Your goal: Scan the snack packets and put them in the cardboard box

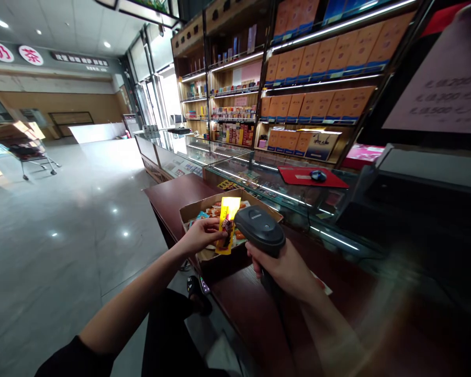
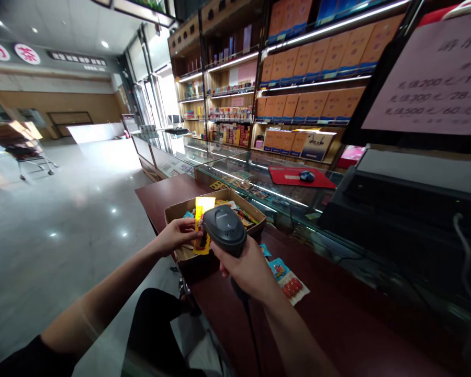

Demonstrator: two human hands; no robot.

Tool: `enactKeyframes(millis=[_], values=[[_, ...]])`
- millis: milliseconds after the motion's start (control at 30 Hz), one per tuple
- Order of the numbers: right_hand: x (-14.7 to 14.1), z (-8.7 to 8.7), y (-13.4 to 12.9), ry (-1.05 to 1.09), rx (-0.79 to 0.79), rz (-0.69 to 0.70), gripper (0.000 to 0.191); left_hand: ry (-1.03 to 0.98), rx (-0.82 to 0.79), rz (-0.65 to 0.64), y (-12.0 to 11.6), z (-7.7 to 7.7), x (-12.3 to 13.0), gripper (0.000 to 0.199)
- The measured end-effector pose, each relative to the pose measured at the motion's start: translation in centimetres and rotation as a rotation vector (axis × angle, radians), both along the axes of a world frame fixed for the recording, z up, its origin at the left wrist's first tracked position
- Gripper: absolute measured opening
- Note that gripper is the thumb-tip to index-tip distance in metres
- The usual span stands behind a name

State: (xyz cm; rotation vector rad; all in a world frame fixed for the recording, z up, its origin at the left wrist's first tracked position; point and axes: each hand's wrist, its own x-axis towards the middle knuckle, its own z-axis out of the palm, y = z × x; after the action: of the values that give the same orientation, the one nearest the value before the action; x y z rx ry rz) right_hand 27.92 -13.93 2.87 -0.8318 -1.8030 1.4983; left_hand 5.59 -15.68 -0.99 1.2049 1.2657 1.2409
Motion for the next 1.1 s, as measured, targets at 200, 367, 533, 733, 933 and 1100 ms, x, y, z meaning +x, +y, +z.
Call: enactKeyframes(millis=[200, 367, 533, 733, 933, 1100], values=[[0.2, 0.5, -0.2, 0.033, -0.049, 0.003, 0.037, 0.008, 0.004, 0.018, -0.2, -0.4, -0.1, 0.052], [0.9, 0.4, 0.2, 0.073, -0.05, -0.013, 0.036, 0.023, -0.006, 0.064, -0.3, 0.0, -1.3, 0.054], [2.2, 0.0, 0.8, 0.112, -0.029, -0.062, 0.035, -0.022, -0.008, 0.191, 0.4, 1.6, -3.7, 0.058], [4.0, 0.6, 1.3, 0.126, -0.017, -0.149, 0.036, -0.027, 0.052, 0.184, 1.5, 2.7, -2.9, 0.059], [6.7, 1.1, 1.4, 0.116, -0.025, -0.254, 0.038, 0.105, 0.017, 0.01, 3.6, -0.1, 3.4, 0.051], [9.3, 0.5, 1.3, 0.123, -0.015, -0.339, 0.036, 0.545, 0.205, -0.13, 5.8, -4.0, 9.8, 0.033]])
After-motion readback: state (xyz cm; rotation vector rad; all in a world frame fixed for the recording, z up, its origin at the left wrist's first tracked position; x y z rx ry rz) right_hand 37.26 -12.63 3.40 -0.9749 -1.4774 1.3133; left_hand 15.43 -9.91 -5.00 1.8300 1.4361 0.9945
